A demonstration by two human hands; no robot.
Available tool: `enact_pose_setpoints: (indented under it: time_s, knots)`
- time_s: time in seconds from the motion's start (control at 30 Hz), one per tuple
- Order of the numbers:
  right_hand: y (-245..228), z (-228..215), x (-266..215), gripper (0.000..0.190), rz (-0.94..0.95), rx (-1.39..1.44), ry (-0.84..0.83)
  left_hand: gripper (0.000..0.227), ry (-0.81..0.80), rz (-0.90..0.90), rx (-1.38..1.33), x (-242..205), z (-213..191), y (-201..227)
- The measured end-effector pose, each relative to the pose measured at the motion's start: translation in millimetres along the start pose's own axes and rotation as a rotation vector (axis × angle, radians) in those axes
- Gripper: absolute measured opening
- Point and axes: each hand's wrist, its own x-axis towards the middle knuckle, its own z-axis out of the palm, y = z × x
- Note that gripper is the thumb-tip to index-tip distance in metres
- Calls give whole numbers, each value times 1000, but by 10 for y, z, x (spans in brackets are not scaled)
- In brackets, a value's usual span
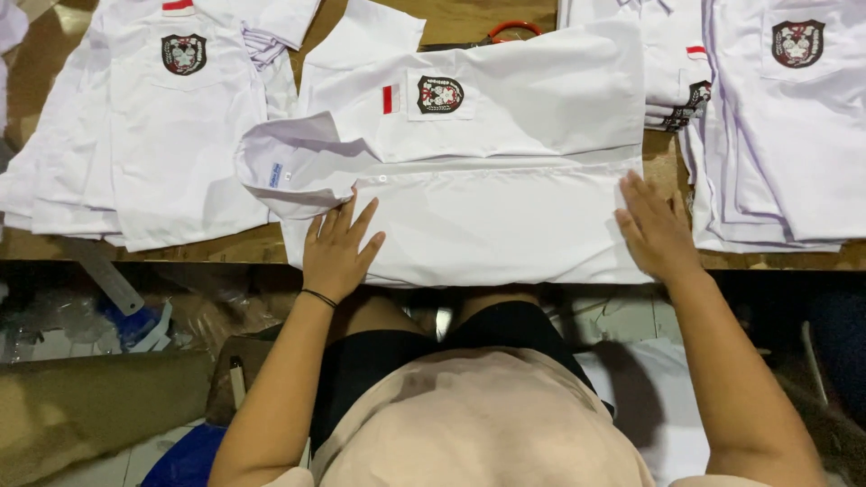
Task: The person picks up a white shirt from a pile, spreads it on a wooden work surface, and folds it. The person then picks up a plastic fastening strip and inserts it into the folded collar area of the shirt.
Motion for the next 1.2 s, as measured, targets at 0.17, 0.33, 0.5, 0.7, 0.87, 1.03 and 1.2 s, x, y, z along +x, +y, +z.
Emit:
enact_pose_setpoints:
  time_s: [0.17,0.33,0.5,0.7,0.87,1.03,1.2]
  knots:
    - [287,129,-333,29,200,196,395,63,35,7,-31,7,16,22]
    - [242,125,-587,41,442,227,133,64,94,34,-29,11,48,14]
    - [340,164,-615,29,290,323,221,64,76,12,-38,-2,-5,45]
    - [484,223,-703,16,220,463,280,65,85,21,-54,-14,-31,42]
    - [490,223,-721,22,158,341,299,65,84,17,-61,-2,8,21]
    - [355,195,-880,38,299,336,308,65,93,30,-39,-4,7,36]
    - [158,198,-1034,21,330,398,313,64,128,35,-23,-5,49,19]
